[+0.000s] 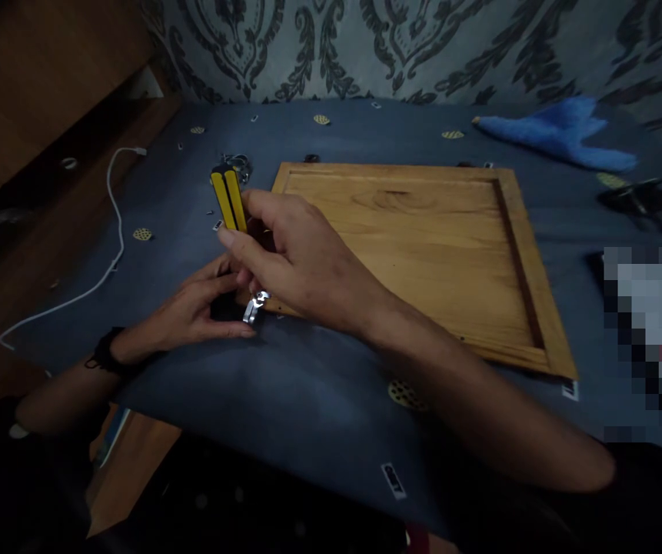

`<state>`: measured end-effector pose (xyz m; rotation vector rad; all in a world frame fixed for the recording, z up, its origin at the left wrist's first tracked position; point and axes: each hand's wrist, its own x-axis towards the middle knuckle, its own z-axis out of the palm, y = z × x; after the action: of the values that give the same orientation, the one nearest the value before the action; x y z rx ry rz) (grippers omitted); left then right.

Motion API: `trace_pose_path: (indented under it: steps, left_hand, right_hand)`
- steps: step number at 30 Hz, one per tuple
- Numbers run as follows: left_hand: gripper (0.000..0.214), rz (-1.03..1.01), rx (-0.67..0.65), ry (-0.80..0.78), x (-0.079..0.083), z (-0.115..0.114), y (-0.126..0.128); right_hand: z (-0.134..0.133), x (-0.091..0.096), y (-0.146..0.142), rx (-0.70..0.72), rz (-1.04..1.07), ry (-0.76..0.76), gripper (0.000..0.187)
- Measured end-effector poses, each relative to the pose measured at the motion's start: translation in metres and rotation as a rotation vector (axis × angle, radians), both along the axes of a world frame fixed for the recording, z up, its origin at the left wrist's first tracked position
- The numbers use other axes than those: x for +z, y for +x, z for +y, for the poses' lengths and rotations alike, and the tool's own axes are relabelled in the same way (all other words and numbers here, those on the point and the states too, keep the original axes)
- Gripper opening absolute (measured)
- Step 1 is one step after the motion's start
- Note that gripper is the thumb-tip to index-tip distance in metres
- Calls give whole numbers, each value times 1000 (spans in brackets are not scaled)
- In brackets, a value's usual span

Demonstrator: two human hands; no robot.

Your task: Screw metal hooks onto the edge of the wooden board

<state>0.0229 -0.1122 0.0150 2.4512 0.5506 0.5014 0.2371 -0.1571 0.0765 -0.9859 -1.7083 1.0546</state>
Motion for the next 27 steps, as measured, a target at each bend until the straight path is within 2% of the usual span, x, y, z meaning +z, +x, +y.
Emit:
trace_pose_path:
  steps: [3, 7, 10, 15, 19, 23, 27]
  left_hand:
    - [55, 16, 3, -7, 2, 0, 0]
    - [56, 22, 6, -11, 4, 0, 1]
    - [53, 6, 12, -30, 5, -1, 2]
    - [51, -81, 12, -145, 3, 0, 2]
    - [43, -201, 15, -276, 1, 1, 2]
    - [39, -163, 44, -330, 3, 2, 2]
    - [37, -106, 43, -338, 6, 2, 1]
  right_hand:
    - [-2, 1, -1, -3, 26, -23, 23]
    - [-5, -3, -8, -135, 49, 4, 24]
    - [-6, -6, -12, -170, 68, 3, 25]
    - [-5, -7, -13, -146, 111, -45, 27]
    - [-3, -6, -10, -87, 140, -84, 21]
    - [-4, -2, -6, -55, 134, -85, 16]
    - [-4, 1, -4, -16, 126, -109, 21]
